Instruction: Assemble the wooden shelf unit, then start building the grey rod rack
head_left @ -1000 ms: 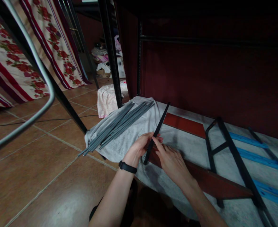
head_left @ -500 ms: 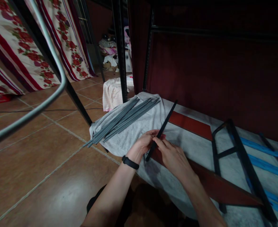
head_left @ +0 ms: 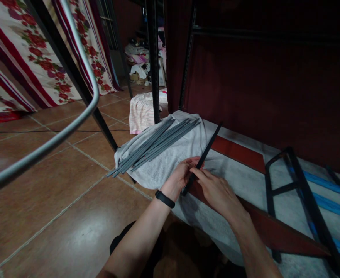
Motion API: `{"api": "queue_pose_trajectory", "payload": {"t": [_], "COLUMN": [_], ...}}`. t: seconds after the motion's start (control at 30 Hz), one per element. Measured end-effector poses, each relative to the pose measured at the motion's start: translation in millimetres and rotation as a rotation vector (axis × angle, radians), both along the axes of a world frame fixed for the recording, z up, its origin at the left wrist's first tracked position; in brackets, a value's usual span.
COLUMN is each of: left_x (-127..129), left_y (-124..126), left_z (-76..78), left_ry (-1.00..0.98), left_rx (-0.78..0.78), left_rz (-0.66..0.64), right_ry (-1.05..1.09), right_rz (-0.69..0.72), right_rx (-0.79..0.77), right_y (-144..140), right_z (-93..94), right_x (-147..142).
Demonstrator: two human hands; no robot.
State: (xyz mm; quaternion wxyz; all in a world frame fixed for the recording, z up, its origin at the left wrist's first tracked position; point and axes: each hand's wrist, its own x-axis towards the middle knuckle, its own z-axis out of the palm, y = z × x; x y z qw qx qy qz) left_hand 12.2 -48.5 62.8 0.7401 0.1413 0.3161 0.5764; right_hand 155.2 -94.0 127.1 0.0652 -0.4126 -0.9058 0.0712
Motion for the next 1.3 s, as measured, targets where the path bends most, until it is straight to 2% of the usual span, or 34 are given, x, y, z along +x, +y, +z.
{"api": "queue_pose_trajectory", "payload": {"t": [0.17, 0.23, 0.33, 0.43, 0.53, 0.6, 0.67, 0.83, 0.93, 1.1, 1.3], "left_x": [-2.3, -10.5, -31.4, -51.0, -57.6, -55.5, -52.0, -50.0, -51.7, -48.7, -46.0], "left_y": [-1.2, -2.5, -7.7, -15.8, -23.9, -27.9, -30.2, -30.8, -30.3, -28.9, -29.8], "left_z": [-0.4, -2.0, -8.0, -19.0, -31.1, -37.4, -42.0, -49.6, -52.0, -54.5, -57.7], "left_ry": [0.096, 0.257, 0.614, 0.951, 1.095, 1.06, 0.967, 0.848, 0.857, 0.941, 0.799], "left_rx": [0.029, 0.052, 0.074, 0.067, -0.008, -0.048, -0.056, -0.092, -0.118, -0.06, 0.026], "left_rz": [0.016, 0.039, 0.033, -0.163, -0.412, -0.515, -0.543, -0.447, -0.453, -0.436, -0.386], "right_ry": [0.024, 0.035, 0.042, 0.04, 0.041, 0.047, 0.053, 0.061, 0.071, 0.098, 0.11], "right_rz": [-0.009, -0.005, 0.0, 0.005, 0.015, 0.016, 0.015, 0.029, 0.028, 0.026, 0.026], "right_rx": [-0.007, -0.01, -0.012, -0.012, -0.011, 0.003, 0.021, 0.024, 0.021, 0.024, 0.025], "right_y": [-0.4, 0.8, 2.6, 3.3, 4.3, 5.9, 8.1, 11.6, 11.5, 11.7, 13.2], "right_z": [2.6, 2.9, 6.2, 11.7, 14.9, 15.1, 14.7, 14.0, 15.0, 17.0, 16.6], "right_x": [-4.1, -1.8, 2.3, 4.8, 6.5, 7.7, 8.8, 9.6, 9.2, 8.3, 11.1]}}
